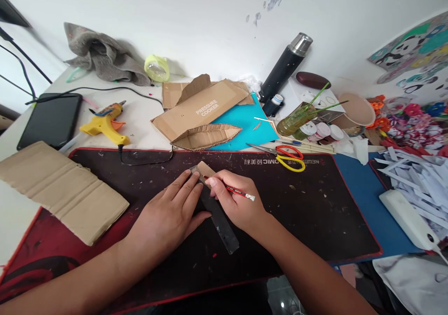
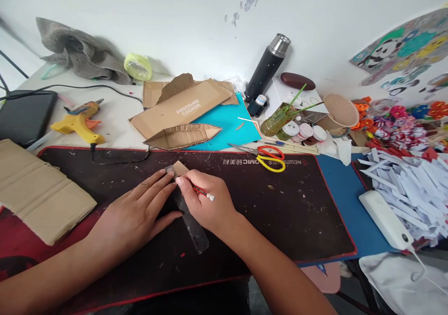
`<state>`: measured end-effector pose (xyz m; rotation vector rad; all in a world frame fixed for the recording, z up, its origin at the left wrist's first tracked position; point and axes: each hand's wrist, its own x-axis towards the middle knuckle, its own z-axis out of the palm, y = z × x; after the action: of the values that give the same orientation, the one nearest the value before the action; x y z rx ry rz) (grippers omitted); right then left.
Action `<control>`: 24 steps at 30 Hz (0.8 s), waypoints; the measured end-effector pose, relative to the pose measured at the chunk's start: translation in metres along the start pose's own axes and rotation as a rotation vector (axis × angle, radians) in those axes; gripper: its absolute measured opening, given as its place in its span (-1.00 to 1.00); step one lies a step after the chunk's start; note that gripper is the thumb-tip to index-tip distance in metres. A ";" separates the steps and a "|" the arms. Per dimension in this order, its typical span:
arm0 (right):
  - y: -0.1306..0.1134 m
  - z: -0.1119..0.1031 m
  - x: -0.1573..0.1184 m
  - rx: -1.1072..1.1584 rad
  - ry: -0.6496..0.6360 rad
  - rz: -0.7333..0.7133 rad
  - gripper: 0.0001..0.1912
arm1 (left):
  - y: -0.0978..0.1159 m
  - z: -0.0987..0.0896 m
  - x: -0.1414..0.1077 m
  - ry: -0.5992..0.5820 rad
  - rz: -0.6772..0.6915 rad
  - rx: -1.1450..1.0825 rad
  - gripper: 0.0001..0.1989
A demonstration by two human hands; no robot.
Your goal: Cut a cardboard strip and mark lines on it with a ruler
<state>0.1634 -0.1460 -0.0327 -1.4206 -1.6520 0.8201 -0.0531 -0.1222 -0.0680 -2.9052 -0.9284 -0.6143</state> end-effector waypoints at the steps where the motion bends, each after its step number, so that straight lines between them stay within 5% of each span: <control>1: -0.001 -0.001 -0.002 -0.001 -0.003 -0.003 -0.68 | 0.000 0.000 0.000 -0.002 -0.001 0.002 -0.46; 24: -0.003 -0.011 -0.025 0.041 -0.005 0.014 -0.65 | 0.000 -0.002 0.004 0.017 0.052 0.104 -0.41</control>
<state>0.1728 -0.1717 -0.0291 -1.4042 -1.6216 0.8611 -0.0511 -0.1202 -0.0645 -2.8184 -0.8526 -0.5686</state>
